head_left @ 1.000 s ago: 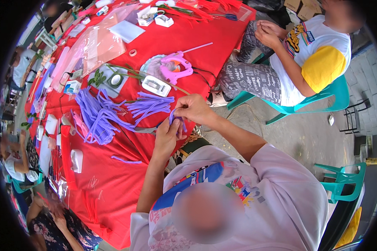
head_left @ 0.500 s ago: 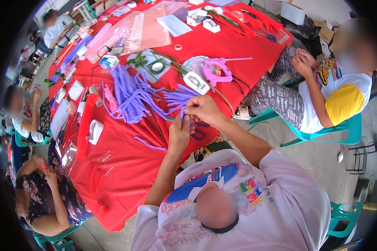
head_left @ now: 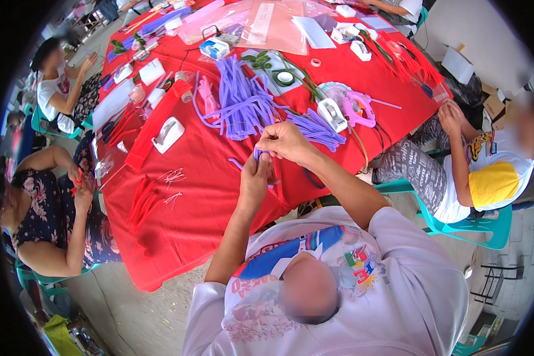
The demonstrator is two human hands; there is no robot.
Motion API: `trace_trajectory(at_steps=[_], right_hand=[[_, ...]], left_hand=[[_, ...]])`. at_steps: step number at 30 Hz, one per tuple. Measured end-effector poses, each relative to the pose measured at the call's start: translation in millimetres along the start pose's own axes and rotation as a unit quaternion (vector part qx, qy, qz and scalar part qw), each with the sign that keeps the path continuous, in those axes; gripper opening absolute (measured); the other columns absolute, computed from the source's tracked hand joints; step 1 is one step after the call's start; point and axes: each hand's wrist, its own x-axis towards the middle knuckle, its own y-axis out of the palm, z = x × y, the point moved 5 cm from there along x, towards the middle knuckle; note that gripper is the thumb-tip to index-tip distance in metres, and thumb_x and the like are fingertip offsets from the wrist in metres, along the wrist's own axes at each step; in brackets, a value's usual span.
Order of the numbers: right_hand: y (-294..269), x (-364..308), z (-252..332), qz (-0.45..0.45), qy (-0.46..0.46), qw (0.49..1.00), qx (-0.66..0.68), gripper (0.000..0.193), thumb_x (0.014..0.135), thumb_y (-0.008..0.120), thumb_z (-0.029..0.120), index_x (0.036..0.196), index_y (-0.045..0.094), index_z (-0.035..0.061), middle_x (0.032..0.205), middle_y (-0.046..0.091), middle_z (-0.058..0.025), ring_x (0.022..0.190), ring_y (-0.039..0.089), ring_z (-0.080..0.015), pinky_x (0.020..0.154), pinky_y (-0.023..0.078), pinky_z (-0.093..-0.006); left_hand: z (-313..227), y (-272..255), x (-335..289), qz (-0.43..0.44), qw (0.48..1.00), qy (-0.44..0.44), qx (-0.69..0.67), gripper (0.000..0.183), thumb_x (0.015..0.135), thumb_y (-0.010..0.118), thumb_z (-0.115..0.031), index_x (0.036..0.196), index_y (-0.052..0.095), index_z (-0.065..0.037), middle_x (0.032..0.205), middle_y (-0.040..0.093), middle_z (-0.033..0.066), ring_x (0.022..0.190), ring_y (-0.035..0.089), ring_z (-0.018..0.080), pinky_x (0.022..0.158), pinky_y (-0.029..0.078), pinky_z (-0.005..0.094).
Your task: The person repeatedly picks up purple pipe cleaners, folds and twists them by hand into small loops, and places them on a red table. Other people at the table are also working with pipe cleaners and tools.
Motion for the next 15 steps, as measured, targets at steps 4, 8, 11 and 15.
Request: trace_trajectory(at_steps=[4, 8, 11, 15], right_hand=[[17.5, 8.5, 0.7, 0.001, 0.028, 1.000, 0.000, 0.014, 0.080, 0.068, 0.008, 0.070, 0.063, 0.0007, 0.055, 0.054, -0.0012, 0.047, 0.047, -0.0051, 0.040, 0.036, -0.0208], [31.0, 10.3, -3.9, 0.015, 0.071, 0.997, 0.024, 0.014, 0.081, 0.067, 0.009, 0.071, 0.063, -0.0001, 0.054, 0.053, -0.0017, 0.045, 0.046, -0.0053, 0.037, 0.033, -0.0202], [35.5, 8.3, -4.9, 0.023, 0.103, 0.993, 0.052, 0.014, 0.081, 0.067, 0.009, 0.072, 0.062, -0.0005, 0.054, 0.053, -0.0023, 0.044, 0.046, -0.0056, 0.036, 0.033, -0.0198], [38.0, 7.5, -11.7, 0.030, 0.115, 0.990, 0.069, 0.014, 0.082, 0.066, 0.010, 0.072, 0.063, 0.0003, 0.054, 0.054, -0.0027, 0.042, 0.046, -0.0064, 0.035, 0.032, -0.0202]], left_hand=[[-7.0, -15.2, -9.6, -0.019, 0.999, 0.024, 0.010, 0.027, 0.097, 0.044, -0.034, 0.094, 0.050, -0.008, 0.068, 0.039, -0.0062, 0.056, 0.036, 0.0030, 0.052, 0.043, 0.0209], [-5.2, -28.1, -16.8, -0.019, 1.000, 0.012, -0.015, 0.027, 0.097, 0.045, -0.034, 0.093, 0.051, -0.009, 0.068, 0.039, -0.0060, 0.056, 0.035, 0.0031, 0.053, 0.042, 0.0206], [-4.5, -33.3, -19.4, -0.015, 1.000, 0.018, -0.004, 0.026, 0.097, 0.045, -0.033, 0.093, 0.051, -0.008, 0.068, 0.040, -0.0057, 0.057, 0.036, 0.0034, 0.053, 0.041, 0.0211], [-0.6, -40.1, -20.6, -0.034, 0.998, 0.017, 0.045, 0.027, 0.097, 0.044, -0.034, 0.095, 0.051, -0.008, 0.068, 0.040, -0.0052, 0.057, 0.037, 0.0038, 0.052, 0.039, 0.0210]])
